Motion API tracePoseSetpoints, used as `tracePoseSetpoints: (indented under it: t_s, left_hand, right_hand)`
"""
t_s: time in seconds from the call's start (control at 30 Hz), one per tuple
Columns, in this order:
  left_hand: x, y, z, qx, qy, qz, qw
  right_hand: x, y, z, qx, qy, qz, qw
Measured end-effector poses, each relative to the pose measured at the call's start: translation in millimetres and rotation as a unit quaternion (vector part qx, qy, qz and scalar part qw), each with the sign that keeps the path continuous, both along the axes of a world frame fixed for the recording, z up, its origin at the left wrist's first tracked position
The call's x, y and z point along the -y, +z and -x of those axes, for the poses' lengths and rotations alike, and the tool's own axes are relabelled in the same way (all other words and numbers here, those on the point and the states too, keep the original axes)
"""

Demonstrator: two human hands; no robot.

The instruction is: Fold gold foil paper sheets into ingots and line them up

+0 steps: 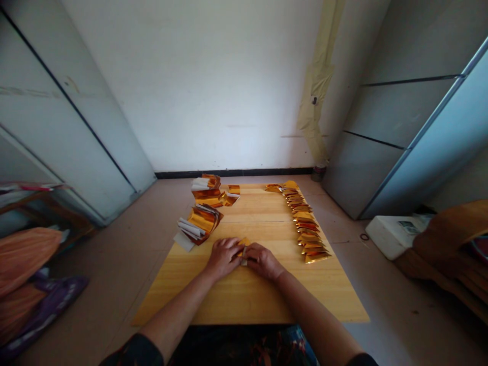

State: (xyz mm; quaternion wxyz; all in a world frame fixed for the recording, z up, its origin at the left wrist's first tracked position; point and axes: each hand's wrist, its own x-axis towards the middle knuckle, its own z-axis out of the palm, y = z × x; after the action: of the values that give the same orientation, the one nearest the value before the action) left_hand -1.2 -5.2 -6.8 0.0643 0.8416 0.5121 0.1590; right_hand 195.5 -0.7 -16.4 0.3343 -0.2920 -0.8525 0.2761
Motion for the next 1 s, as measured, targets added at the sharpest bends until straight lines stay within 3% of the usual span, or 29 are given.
tracePoseSetpoints:
  t_s: [0.23,0.43,0.6,1.0]
  left_hand:
    - [-0.3,0.0,3.7,-0.017,-0.013,0.01,1.0]
    - [-0.8,-0.3,5.1,-0.026,-0.021,0.027,0.999]
    - [-0.8,0.2,5.3,-0.032,-0.027,0.036,0.998]
    - [1.0,1.8,3.8,-0.023,-0.02,0.036,0.999]
  right_hand:
    - [-1.8,2.9,11.4,0.072,-0.087,0.046,0.993]
    - [-2.7,15.0,23.3,0.183,-0.197,0.102,0.958]
    - [-4.4,19.4,25.8,0.235,-0.21,0.105,0.943]
    - [-1.5,11.5,31.8,0.246,-0.246,0.085,0.934]
